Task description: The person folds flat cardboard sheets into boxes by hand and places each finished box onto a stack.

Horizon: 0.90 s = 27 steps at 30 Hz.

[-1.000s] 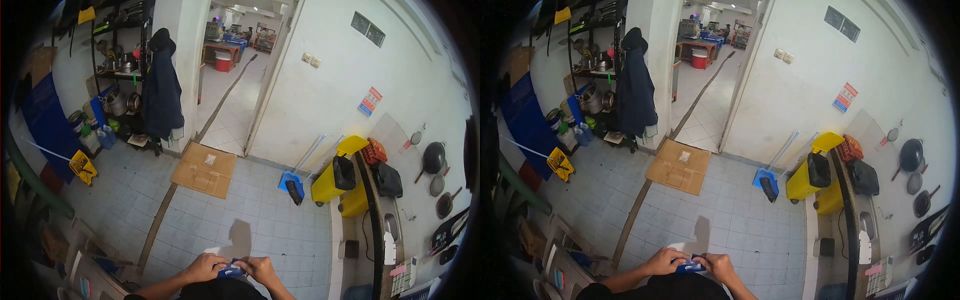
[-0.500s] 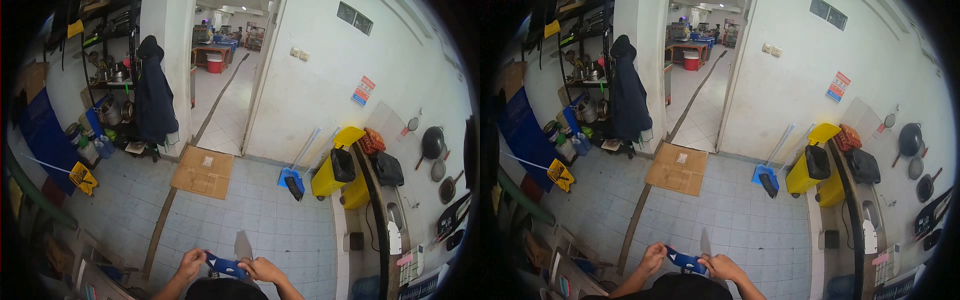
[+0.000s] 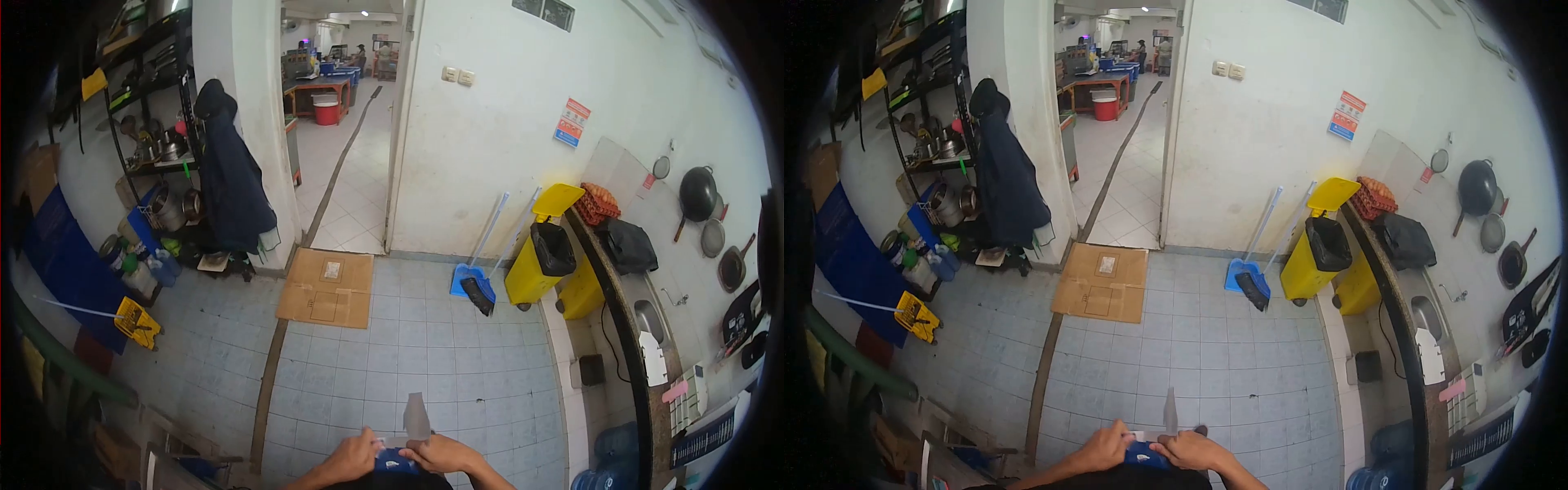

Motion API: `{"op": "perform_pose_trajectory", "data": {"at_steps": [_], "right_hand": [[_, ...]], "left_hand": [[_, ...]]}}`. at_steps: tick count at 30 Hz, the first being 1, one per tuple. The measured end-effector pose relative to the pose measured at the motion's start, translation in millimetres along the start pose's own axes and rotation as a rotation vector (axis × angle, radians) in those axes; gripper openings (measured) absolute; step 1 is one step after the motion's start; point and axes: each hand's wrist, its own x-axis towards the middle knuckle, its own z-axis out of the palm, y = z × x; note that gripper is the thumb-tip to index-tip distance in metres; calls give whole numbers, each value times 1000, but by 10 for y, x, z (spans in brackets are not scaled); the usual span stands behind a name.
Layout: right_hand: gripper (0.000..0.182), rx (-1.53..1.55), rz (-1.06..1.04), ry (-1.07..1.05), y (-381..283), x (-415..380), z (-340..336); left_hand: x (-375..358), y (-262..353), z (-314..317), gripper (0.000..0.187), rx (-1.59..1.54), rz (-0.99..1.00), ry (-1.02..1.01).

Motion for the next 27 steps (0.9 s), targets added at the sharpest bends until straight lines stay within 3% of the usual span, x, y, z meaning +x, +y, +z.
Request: {"op": "perform_pose_trajectory", "data": {"at_steps": [1, 5, 6, 7, 8, 9, 11, 12, 14, 16, 18, 19, 21, 22, 23, 24, 25, 26, 27], "right_hand": [[50, -15, -20, 19, 63, -46, 5], [52, 15, -45, 76, 184, -215, -156], [52, 18, -48, 80, 147, -255, -239], [50, -85, 105, 106, 70, -301, -327], [50, -188, 258, 129, 59, -360, -391], [50, -187, 254, 131, 171, -410, -374], [61, 29, 49, 544, 542, -475, -212], [61, 29, 47, 547, 729, -497, -150], [90, 232, -178, 671, 1048, -550, -54], [95, 143, -108, 772, 1172, -698, -49], [99, 54, -29, 874, 1361, -913, -81], [99, 166, -6, 1031, 1485, -1035, -92], [92, 314, 37, 1269, 1785, -1384, -95], [91, 387, -6, 1324, 1939, -1633, -108], [90, 461, -37, 1391, 2058, -1898, -96], [91, 747, -147, 1416, 2125, -2130, -58], [93, 756, -102, 1444, 2117, -2410, -96], [97, 909, -120, 1470, 2055, -2652, -110], [103, 759, -16, 1457, 2166, -2918, -10]], "left_hand": [[27, 13, 69, 27, -38, 38, -163], [161, 194, 281, 30, -46, 146, -316], [210, 272, 314, 30, -145, 177, -168], [260, 359, 356, 30, -245, 207, -18], [339, 437, 419, 30, -242, 207, -17], [450, 510, 483, 28, -165, 234, 45], [636, 820, 596, 19, -71, 265, 147], [740, 943, 728, 19, -69, 267, 148], [948, 1133, 1005, 16, 105, 333, 161], [1079, 1386, 1174, 16, 91, 370, 88], [1247, 1615, 1373, 21, 50, 527, -5], [1348, 1738, 1399, 33, -12, 619, -117], [1407, 2163, 1382, 53, -189, 646, 17], [1529, 2245, 1416, 72, -63, 718, 201], [1633, 2302, 1483, 94, -24, 664, 240], [1753, 2363, 1580, 105, -82, 628, 122], [1891, 2437, 1726, 116, -132, 590, -6], [2052, 2478, 1970, 116, -129, 596, -111], [2175, 2470, 2287, 122, -273, 626, -397]]}}
